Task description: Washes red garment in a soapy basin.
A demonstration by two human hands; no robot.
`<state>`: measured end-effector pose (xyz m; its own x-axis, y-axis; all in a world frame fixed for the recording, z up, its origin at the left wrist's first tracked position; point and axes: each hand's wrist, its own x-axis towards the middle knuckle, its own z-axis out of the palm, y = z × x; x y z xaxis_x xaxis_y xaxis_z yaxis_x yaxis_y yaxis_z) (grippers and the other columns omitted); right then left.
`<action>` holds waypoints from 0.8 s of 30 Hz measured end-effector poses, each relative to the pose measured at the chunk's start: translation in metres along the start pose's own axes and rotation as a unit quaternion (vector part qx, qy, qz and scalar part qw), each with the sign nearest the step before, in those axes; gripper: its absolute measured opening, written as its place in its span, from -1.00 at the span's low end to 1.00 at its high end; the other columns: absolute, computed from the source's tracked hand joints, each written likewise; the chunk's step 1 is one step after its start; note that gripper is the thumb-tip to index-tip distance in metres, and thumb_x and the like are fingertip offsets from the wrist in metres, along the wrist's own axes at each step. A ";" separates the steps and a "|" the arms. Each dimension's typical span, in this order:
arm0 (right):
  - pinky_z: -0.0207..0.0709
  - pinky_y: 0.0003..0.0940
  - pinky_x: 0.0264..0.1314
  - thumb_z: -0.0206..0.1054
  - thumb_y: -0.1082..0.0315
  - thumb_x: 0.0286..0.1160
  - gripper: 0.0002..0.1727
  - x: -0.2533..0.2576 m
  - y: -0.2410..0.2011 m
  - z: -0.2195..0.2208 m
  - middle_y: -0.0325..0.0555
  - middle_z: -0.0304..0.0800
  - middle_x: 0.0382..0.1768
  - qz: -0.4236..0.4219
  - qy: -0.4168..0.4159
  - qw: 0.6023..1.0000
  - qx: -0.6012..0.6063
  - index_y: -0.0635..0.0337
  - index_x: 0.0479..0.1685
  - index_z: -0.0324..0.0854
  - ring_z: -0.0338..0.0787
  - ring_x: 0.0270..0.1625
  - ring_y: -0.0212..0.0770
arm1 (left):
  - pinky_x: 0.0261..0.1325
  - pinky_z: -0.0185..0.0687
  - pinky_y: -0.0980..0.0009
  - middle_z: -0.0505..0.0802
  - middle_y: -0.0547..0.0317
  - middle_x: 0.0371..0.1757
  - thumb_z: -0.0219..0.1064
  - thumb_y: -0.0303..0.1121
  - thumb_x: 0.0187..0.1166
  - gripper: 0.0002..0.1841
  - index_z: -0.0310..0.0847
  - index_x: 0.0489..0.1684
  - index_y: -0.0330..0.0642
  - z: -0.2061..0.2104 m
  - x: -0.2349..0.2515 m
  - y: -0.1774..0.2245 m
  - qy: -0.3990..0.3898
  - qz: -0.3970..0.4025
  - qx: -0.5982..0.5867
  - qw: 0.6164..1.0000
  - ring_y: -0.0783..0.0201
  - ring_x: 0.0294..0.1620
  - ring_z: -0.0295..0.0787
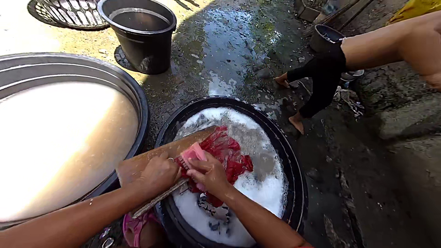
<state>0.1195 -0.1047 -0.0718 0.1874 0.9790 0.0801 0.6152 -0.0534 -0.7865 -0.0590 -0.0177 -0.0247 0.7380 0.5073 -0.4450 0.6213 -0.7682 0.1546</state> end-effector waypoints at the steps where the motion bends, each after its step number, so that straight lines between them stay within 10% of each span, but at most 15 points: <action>1: 0.64 0.20 0.29 0.53 0.21 0.38 -0.63 -0.001 -0.001 0.000 0.32 0.75 0.34 0.004 -0.020 1.000 -0.002 0.15 0.14 0.88 0.80 0.30 0.23 | 0.15 0.58 -0.21 0.84 -0.45 -0.11 -0.04 -0.19 0.85 -0.47 0.67 -0.23 -0.56 0.002 -0.001 -0.001 0.014 0.004 0.003 1.000 -0.45 0.26 0.73; 6: 0.47 0.17 0.49 0.30 -0.01 0.68 -0.50 0.068 0.078 -0.049 0.22 0.61 0.51 0.250 -0.038 0.954 -0.161 -0.02 0.49 0.68 0.66 0.47 0.21 | 0.20 0.55 -0.21 0.83 -0.45 -0.05 -0.09 -0.17 0.88 -0.44 0.67 -0.19 -0.56 -0.001 -0.002 0.001 -0.006 0.002 0.012 1.000 -0.45 0.33 0.68; 12: 0.61 0.21 0.31 0.53 0.19 0.40 -0.61 -0.003 -0.005 -0.006 0.34 0.70 0.38 0.024 -0.044 0.999 0.005 0.15 0.17 0.87 0.77 0.33 0.25 | 0.17 0.55 -0.21 0.83 -0.45 -0.06 -0.07 -0.18 0.88 -0.46 0.66 -0.19 -0.57 -0.004 0.000 0.003 -0.010 -0.004 0.012 1.000 -0.44 0.32 0.69; 16: 0.45 0.19 0.49 0.35 0.04 0.64 -0.53 0.052 0.068 -0.042 0.23 0.64 0.47 0.210 -0.041 0.970 -0.120 0.02 0.44 0.72 0.67 0.46 0.22 | 0.18 0.54 -0.21 0.83 -0.44 -0.04 -0.10 -0.17 0.89 -0.44 0.66 -0.22 -0.55 -0.001 -0.001 0.003 -0.014 -0.001 0.020 1.000 -0.44 0.35 0.66; 19: 0.60 -0.23 0.29 0.20 0.31 0.79 -0.54 0.074 0.111 -0.063 0.24 0.78 0.24 0.287 0.129 0.930 0.190 0.46 0.50 0.51 0.79 0.19 -0.09 | 0.34 0.49 -0.24 0.81 -0.48 0.03 -0.13 -0.13 0.92 -0.41 0.67 -0.07 -0.55 -0.004 0.006 0.001 -0.012 0.026 -0.032 0.999 -0.45 0.37 0.65; 22: 0.72 -0.19 0.03 -0.46 -0.28 0.83 -0.20 0.064 0.071 -0.085 0.28 0.55 0.37 0.302 0.199 0.757 0.544 0.09 0.85 -0.22 0.81 0.05 0.01 | 0.32 0.49 -0.27 0.78 -0.50 -0.04 -0.09 -0.22 0.93 -0.50 0.63 0.06 -0.58 -0.021 0.021 0.007 0.025 0.129 -0.195 0.972 -0.39 0.15 0.74; 24: 0.68 -0.20 0.16 -0.50 -0.29 0.82 -0.18 0.046 0.045 -0.086 0.30 0.54 0.44 0.224 0.159 0.798 0.537 0.08 0.87 -0.34 0.81 0.17 -0.01 | 0.17 0.55 -0.03 0.74 -0.28 -0.13 -0.09 -0.27 0.92 -0.56 0.60 0.02 -0.52 -0.045 0.034 0.024 0.049 0.206 -0.300 0.930 -0.07 -0.05 0.70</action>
<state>0.2216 -0.0786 -0.0503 0.4938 0.8009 -0.3387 -0.5471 -0.0166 -0.8369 -0.0072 -0.0012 0.0035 0.9482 0.2736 -0.1616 0.2943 -0.5640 0.7716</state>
